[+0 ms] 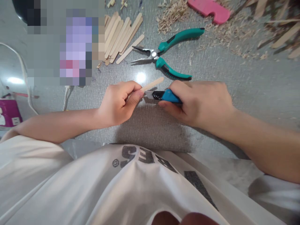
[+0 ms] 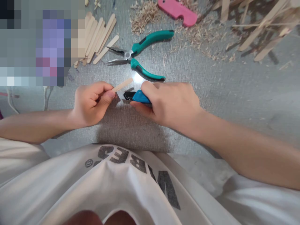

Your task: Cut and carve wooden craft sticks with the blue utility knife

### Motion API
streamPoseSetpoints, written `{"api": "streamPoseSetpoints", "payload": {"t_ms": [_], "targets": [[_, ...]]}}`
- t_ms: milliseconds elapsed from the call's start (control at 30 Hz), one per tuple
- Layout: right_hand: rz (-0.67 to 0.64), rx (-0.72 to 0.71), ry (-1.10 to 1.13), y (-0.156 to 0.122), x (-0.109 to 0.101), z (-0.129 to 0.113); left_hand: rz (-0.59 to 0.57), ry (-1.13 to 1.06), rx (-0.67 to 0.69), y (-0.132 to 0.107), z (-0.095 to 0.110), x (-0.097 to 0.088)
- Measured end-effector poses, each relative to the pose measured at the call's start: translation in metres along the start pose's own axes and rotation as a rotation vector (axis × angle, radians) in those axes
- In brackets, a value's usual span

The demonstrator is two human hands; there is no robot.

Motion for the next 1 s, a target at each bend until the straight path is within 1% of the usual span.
{"api": "streamPoseSetpoints", "payload": {"t_ms": [267, 533, 700, 833, 1000], "targets": [[-0.013, 0.028, 0.016, 0.001, 0.0013, 0.002, 0.027, -0.032, 0.003, -0.0001, 0.0008, -0.0016], [-0.012, 0.029, 0.022, 0.001, -0.0001, 0.0004, 0.018, -0.003, 0.004, 0.0004, 0.0017, -0.0007], [0.009, 0.043, 0.014, 0.0017, 0.0011, 0.0019, 0.021, -0.045, 0.007, -0.0001, 0.0033, -0.001], [0.045, 0.054, 0.004, 0.0015, 0.0012, 0.0027, 0.034, -0.045, -0.034, -0.0009, -0.0001, -0.002], [0.055, 0.12, -0.006, -0.0012, -0.0008, 0.0048, 0.045, -0.151, -0.114, -0.0007, -0.0064, -0.0024]]}}
Point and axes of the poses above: each hand's wrist, its own y-axis towards the middle knuckle, its own x-axis out of the palm, z = x × y, the point moved 9 cm from there along y, towards the middle knuckle, and after that the axes turned 4 degrees about z, right-handed, at the moved point
